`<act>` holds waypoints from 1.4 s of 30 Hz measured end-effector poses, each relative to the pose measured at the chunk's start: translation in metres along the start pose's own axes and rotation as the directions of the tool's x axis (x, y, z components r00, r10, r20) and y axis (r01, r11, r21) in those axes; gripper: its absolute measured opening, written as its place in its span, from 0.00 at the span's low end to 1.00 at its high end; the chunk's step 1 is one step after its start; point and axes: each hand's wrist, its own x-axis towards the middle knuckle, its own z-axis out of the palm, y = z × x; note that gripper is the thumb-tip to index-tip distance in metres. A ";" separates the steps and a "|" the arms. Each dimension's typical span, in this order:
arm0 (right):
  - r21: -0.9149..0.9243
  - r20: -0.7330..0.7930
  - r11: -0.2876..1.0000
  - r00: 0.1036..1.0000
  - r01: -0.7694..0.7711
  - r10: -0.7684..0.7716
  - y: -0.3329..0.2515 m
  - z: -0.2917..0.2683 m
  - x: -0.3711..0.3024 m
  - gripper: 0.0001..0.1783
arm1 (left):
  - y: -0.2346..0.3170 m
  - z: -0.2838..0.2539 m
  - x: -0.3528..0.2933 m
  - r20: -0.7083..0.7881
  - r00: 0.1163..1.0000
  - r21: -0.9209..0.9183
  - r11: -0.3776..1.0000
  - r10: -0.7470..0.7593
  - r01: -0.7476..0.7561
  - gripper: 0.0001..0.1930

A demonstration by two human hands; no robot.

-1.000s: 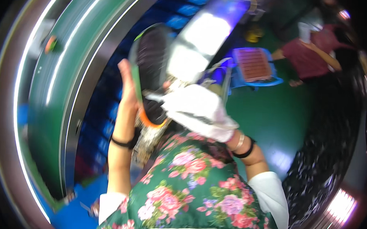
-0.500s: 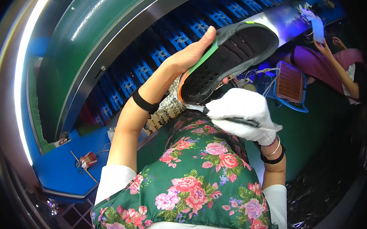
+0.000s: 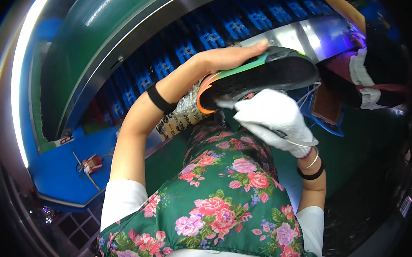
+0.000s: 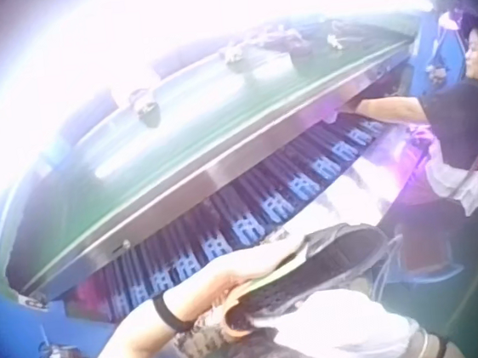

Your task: Apply adhesive to shoe outsoles using a brush before placement on a conveyor belt.

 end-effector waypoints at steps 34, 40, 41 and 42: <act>-0.087 -0.572 0.983 0.816 -0.164 0.085 -0.017 -0.035 -0.001 0.14 | -0.044 0.050 -0.013 -0.216 0.975 -0.972 0.081 0.055 -0.220 0.31; -0.136 -0.592 0.977 0.804 -0.167 0.055 -0.023 -0.041 0.005 0.14 | -0.032 0.067 -0.019 -0.061 0.905 -0.997 0.009 0.422 -0.072 0.43; -0.149 -0.585 0.972 0.808 -0.183 0.062 -0.025 -0.041 0.006 0.13 | -0.028 0.072 -0.018 -0.052 0.886 -0.999 -0.031 0.461 -0.043 0.45; -0.160 -0.579 0.967 0.812 -0.199 0.071 -0.028 -0.042 0.007 0.13 | -0.023 0.077 -0.018 -0.073 0.899 -0.997 -0.036 0.431 -0.064 0.47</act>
